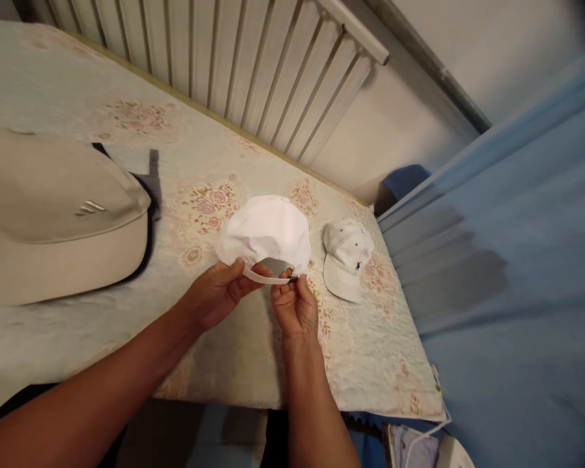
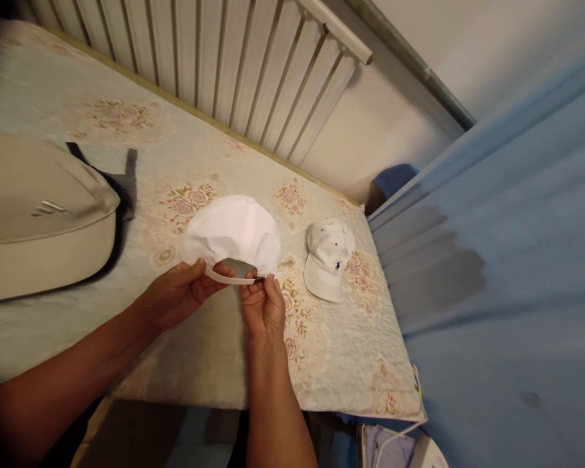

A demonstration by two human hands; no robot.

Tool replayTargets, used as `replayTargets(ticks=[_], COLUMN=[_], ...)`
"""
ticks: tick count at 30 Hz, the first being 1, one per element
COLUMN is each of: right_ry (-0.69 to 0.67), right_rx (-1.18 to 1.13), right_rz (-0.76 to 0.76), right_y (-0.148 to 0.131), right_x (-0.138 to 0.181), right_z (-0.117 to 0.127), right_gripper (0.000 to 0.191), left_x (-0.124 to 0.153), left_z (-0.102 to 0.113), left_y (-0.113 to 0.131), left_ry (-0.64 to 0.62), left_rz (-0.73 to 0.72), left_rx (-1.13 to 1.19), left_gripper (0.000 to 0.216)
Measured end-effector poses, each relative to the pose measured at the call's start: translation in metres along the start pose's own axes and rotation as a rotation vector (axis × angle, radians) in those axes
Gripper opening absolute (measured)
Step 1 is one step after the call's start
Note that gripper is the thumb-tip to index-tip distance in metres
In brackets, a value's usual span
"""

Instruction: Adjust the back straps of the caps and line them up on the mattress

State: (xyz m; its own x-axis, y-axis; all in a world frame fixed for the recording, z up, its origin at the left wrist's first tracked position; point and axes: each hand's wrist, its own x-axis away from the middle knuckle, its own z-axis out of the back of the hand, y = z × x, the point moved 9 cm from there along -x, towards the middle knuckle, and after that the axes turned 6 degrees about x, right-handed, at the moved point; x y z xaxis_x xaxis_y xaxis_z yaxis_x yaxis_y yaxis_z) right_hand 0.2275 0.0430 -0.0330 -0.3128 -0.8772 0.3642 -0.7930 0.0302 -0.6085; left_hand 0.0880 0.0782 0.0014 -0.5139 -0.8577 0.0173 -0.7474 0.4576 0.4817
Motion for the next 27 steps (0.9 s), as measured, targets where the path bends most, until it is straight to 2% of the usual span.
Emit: replayTargets(ticks=[9, 12, 15, 17, 20, 27], right_ry=[0.004, -0.022, -0.108, -0.193, -0.293, -0.273], right_rx=[0.021, 0.040, 0.065, 0.096, 0.153, 0.142], right_rz=[0.007, 0.013, 0.020, 0.023, 0.034, 0.061], right_y=[0.002, 0.006, 0.008, 0.009, 0.009, 0.008], right_x=[0.004, 0.006, 0.010, 0.015, 0.021, 0.018], right_z=[-0.006, -0.008, -0.018, -0.028, -0.040, -0.039], right_gripper=[0.005, 0.007, 0.017, 0.024, 0.025, 0.022], left_x=[0.003, 0.002, 0.001, 0.001, 0.001, 0.001], left_z=[-0.014, -0.010, -0.001, 0.003, 0.004, 0.007], left_y=[-0.014, -0.014, -0.012, -0.012, -0.012, -0.009], left_ry=[-0.073, -0.012, 0.061, 0.075, 0.065, 0.101], left_rz=[0.051, 0.024, -0.001, 0.002, 0.013, -0.011], left_rx=[-0.196, -0.212, -0.195, -0.194, -0.196, -0.191], left_gripper=[0.012, 0.011, 0.012, 0.015, 0.019, 0.011])
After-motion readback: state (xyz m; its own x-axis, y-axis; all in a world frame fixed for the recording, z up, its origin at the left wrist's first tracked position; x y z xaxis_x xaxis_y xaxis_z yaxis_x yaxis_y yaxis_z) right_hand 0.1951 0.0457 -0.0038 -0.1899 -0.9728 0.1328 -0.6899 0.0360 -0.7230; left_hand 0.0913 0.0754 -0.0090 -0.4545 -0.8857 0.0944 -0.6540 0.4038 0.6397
